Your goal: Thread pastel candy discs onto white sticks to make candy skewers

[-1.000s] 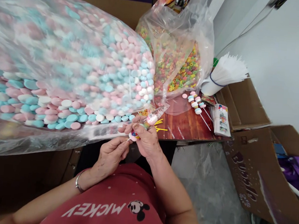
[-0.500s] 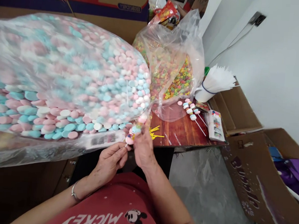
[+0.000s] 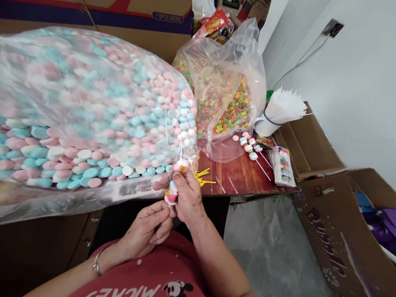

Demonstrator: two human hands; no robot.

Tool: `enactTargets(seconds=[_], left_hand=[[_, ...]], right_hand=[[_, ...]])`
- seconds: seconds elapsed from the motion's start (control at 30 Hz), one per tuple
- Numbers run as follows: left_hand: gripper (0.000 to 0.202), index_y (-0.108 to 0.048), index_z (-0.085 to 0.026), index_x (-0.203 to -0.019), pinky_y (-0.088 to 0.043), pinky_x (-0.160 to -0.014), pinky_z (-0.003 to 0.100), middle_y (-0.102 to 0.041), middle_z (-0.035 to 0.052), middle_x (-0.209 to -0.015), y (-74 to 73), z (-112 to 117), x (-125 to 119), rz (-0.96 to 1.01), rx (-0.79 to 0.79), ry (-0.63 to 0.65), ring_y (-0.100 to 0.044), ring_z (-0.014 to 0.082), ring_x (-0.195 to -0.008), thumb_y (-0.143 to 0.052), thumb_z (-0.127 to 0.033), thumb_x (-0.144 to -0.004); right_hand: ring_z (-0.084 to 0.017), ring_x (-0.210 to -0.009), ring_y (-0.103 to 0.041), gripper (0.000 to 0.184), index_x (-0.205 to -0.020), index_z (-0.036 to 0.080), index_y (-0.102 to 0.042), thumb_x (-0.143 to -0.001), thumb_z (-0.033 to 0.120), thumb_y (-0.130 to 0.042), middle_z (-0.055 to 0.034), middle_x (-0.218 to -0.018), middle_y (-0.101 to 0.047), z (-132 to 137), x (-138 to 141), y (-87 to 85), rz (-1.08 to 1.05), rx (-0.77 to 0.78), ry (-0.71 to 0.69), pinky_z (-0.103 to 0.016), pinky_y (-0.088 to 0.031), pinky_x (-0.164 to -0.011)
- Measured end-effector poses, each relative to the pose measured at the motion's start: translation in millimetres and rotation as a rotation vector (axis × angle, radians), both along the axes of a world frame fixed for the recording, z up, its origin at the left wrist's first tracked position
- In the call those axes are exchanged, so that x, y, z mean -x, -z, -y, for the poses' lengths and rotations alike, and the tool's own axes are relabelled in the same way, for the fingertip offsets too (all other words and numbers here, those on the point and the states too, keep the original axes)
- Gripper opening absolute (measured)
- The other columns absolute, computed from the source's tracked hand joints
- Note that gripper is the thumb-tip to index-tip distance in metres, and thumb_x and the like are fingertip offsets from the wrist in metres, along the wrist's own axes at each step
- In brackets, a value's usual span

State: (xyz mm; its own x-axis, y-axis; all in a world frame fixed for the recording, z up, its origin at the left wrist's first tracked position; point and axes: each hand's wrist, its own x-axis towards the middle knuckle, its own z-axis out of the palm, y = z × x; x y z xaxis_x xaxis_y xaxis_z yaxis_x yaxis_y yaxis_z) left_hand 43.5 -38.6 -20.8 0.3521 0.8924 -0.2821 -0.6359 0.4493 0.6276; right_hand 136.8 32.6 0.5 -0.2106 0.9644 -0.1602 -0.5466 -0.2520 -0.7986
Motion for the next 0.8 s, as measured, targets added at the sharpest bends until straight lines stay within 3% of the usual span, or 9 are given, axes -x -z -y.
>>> enactTargets(seconds=[0.17, 0.3, 0.47, 0.57, 0.67, 0.8], left_hand=[[0.034, -0.059, -0.014, -0.079, -0.015, -0.035, 0.014, -0.04, -0.0096, -0.043, -6.0, -1, 1, 0.004, 0.05, -0.034, -0.017, 0.0013, -0.035, -0.073, -0.044, -0.081], [0.033, -0.057, -0.014, -0.077, -0.014, -0.036, 0.015, -0.039, -0.0102, -0.043, -13.4, -4, 4, 0.007, 0.102, -0.04, -0.017, 0.0012, -0.035, -0.076, -0.042, -0.079], [0.034, -0.057, -0.014, -0.077, -0.013, -0.036, 0.015, -0.04, -0.0098, -0.043, -16.0, -9, 6, -0.018, 0.121, -0.079, -0.018, 0.0015, -0.035, -0.078, -0.041, -0.076], [0.035, -0.057, -0.014, -0.077, -0.013, -0.036, 0.016, -0.04, -0.0102, -0.043, -14.0, -12, 5, -0.039, 0.118, -0.094, -0.018, 0.0012, -0.034, -0.078, -0.043, -0.075], [0.035, -0.058, -0.014, -0.077, -0.013, -0.037, 0.016, -0.04, -0.01, -0.042, -14.5, -15, 7, -0.054, 0.111, -0.107, -0.018, 0.0011, -0.034, -0.077, -0.043, -0.075], [0.033, -0.06, -0.013, -0.073, -0.013, -0.036, 0.015, -0.036, -0.0104, -0.038, -19.3, -18, 9, -0.068, 0.142, -0.097, -0.018, 0.0019, -0.035, -0.079, -0.04, -0.07]], right_hand=[[-0.012, -0.053, -0.061, 0.029, -0.093, 0.023, -0.059, -0.079, 0.046, -0.071, 0.0007, -0.073, -0.067, 8, 0, 5.2, -0.007, 0.029, -0.045, -0.017, -0.036, -0.034], [-0.012, -0.058, -0.064, 0.035, -0.092, 0.023, -0.06, -0.075, 0.049, -0.076, 0.0019, -0.075, -0.066, 9, -1, 5.6, -0.018, 0.069, -0.079, -0.02, -0.045, -0.044], [-0.008, -0.048, -0.051, 0.034, -0.093, 0.023, -0.062, -0.075, 0.047, -0.076, 0.0028, -0.074, -0.067, 13, 0, 12.3, 0.012, 0.091, -0.096, -0.019, -0.037, -0.041], [-0.007, -0.051, -0.051, 0.029, -0.092, 0.022, -0.064, -0.076, 0.042, -0.077, 0.0023, -0.076, -0.068, 15, -2, 14.7, 0.048, 0.059, -0.128, -0.018, -0.041, -0.048], [-0.008, -0.057, -0.054, 0.031, -0.094, 0.021, -0.065, -0.075, 0.042, -0.078, 0.0003, -0.082, -0.071, 9, -6, 9.3, 0.076, 0.021, -0.149, -0.018, -0.042, -0.051], [-0.015, -0.075, -0.066, 0.037, -0.099, 0.024, -0.064, -0.075, 0.05, -0.076, -0.0017, -0.091, -0.073, -10, -14, -8.0, 0.039, -0.041, -0.04, -0.026, -0.053, -0.063]])
